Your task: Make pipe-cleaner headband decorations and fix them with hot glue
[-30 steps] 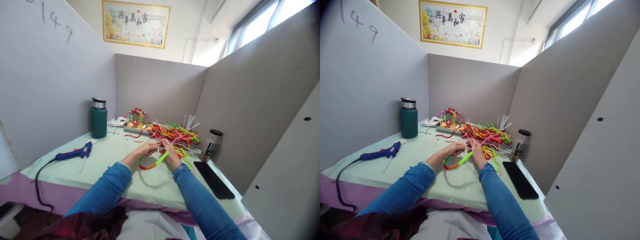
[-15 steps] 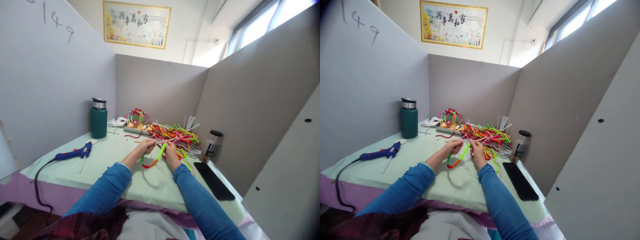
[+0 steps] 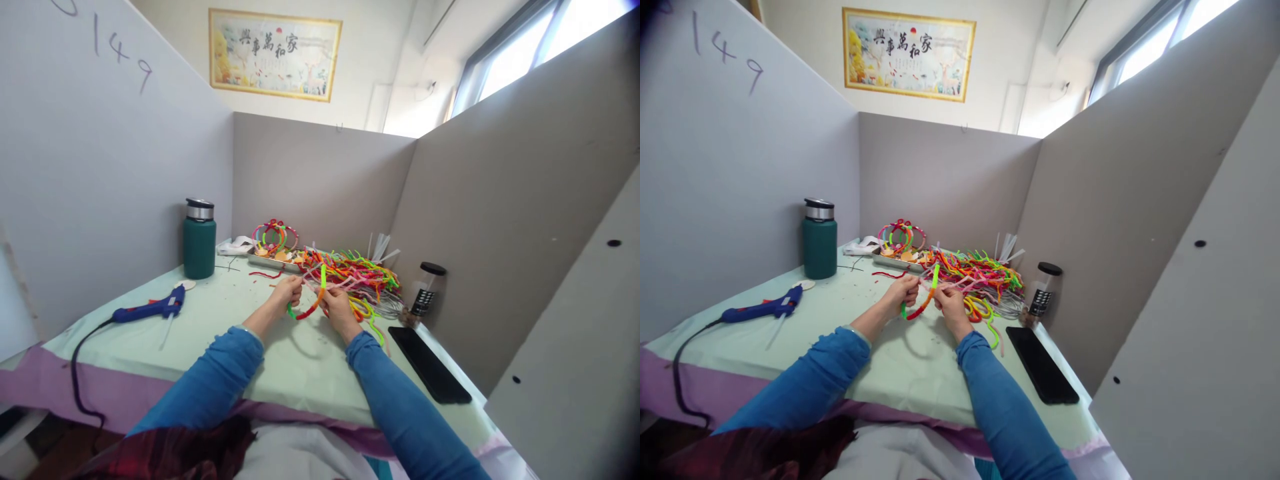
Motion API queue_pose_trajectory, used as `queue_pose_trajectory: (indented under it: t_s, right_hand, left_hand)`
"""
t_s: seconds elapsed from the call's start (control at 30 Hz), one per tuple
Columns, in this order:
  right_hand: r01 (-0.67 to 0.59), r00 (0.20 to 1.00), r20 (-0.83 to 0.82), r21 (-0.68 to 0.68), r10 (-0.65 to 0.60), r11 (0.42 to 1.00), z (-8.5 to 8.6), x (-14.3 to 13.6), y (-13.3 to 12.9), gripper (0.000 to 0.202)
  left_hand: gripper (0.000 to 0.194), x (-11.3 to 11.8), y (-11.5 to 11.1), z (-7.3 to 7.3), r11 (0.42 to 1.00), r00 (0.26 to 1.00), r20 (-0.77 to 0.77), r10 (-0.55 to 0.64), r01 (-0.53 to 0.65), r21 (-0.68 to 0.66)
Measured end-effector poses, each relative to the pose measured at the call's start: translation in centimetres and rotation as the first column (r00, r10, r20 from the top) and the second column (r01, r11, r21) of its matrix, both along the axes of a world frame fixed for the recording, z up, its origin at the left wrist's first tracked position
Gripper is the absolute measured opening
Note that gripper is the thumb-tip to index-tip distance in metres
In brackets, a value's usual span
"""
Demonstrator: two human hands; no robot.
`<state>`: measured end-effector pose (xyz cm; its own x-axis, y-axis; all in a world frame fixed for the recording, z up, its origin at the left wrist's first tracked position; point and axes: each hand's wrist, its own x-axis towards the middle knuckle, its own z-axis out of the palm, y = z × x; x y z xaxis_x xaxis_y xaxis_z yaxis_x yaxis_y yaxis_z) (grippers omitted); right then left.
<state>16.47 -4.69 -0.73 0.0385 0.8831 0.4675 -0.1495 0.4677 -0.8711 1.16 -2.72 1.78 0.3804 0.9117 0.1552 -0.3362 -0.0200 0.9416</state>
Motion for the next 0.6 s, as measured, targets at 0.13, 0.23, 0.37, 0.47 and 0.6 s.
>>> queue_pose_trajectory:
  t_s: [0.13,0.23,0.37,0.47,0.6]
  right_hand:
    - [-0.047,0.999,0.004,-0.033,0.048,0.998,-0.1,-0.2,0.0,0.027]
    - [-0.086,0.996,-0.01,-0.04,0.086,0.995,-0.3,0.0,0.1,0.025]
    - [-0.112,0.993,-0.04,-0.046,0.11,0.993,-0.3,0.1,0.1,0.029]
    - [-0.141,0.986,-0.1,-0.054,0.135,0.989,0.1,0.0,-0.1,0.031]
    - [-0.157,0.976,-0.159,-0.058,0.146,0.986,0.7,-0.2,-0.4,0.032]
  left_hand:
    - [0.02,0.2,-0.1,0.0,0.995,0.994,-0.072,0.088,-0.085,0.044]
    - [0.014,0.3,0.0,-0.2,0.985,0.971,-0.173,0.166,-0.154,0.08]
    - [0.018,0.5,0.4,-0.5,0.963,0.915,-0.318,0.247,-0.197,0.181]
    - [0.023,0.6,0.8,-1.0,0.939,0.878,-0.375,0.296,-0.196,0.282]
    - [0.03,0.6,1.4,-1.6,0.88,0.834,-0.412,0.366,-0.166,0.446]
